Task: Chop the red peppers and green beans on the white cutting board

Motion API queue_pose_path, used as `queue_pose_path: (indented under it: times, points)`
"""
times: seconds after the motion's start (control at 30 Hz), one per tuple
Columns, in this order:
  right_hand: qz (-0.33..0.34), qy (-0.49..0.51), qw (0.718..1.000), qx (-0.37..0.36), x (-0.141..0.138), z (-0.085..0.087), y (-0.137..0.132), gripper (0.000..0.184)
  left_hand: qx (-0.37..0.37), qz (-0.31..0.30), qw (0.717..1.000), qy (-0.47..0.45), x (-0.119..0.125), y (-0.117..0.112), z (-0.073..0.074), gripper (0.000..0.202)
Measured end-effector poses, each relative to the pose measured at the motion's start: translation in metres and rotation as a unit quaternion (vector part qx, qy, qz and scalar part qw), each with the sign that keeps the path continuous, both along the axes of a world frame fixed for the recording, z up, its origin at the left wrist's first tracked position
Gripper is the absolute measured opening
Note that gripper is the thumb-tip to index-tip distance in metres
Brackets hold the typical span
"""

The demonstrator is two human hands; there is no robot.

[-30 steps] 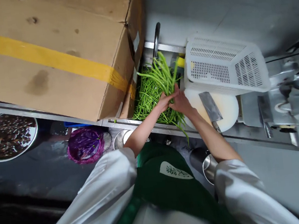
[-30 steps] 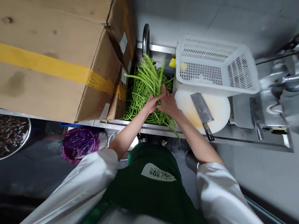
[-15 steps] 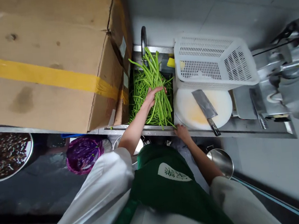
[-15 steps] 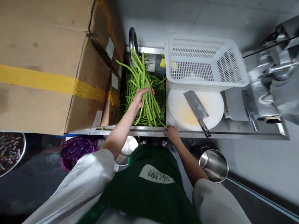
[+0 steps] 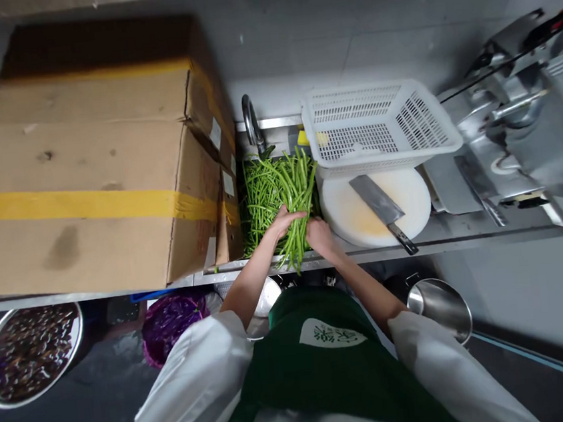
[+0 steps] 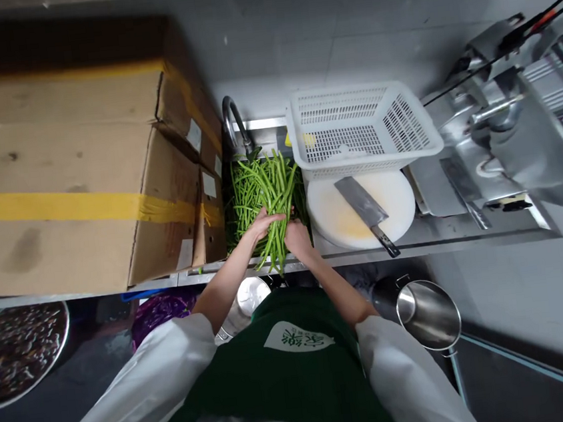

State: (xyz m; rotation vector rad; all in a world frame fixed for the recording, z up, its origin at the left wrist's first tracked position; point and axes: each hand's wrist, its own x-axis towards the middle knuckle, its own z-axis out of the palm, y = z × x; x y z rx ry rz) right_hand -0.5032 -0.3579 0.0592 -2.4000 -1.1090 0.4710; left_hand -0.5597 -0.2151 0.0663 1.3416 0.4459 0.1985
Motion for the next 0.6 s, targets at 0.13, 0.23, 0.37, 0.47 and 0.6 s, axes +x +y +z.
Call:
queue_pose_path:
  times: [0.13, 0.23, 0.37, 0.47, 0.6]
  points:
    - [0.043, -0.011, 0.998, -0.054, -0.005, 0.014, 0.019, 0.036, 0.099, -0.051, 0.994, 0.011, 0.007, 0.009, 0.012, 0.056]
    - [0.045, -0.004, 0.998, -0.037, 0.001, 0.014, 0.013, 0.035, 0.196, -0.077, 0.978, 0.009, 0.016, 0.015, 0.02, 0.053]
    - [-0.016, -0.016, 0.999, -0.029, 0.032, 0.0, -0.042, 0.038, 0.315, -0.066, 0.946, 0.037, 0.027, 0.014, 0.023, 0.057]
    - [-0.188, -0.091, 0.972, -0.11, 0.063, -0.025, -0.116, 0.049, 0.473, -0.058, 0.87, 0.123, 0.026, 0.005, 0.029, 0.066]
    - [-0.281, -0.114, 0.934, -0.186, 0.1, -0.061, -0.19, 0.052, 0.648, -0.123, 0.731, 0.171, 0.028, -0.026, 0.046, 0.064]
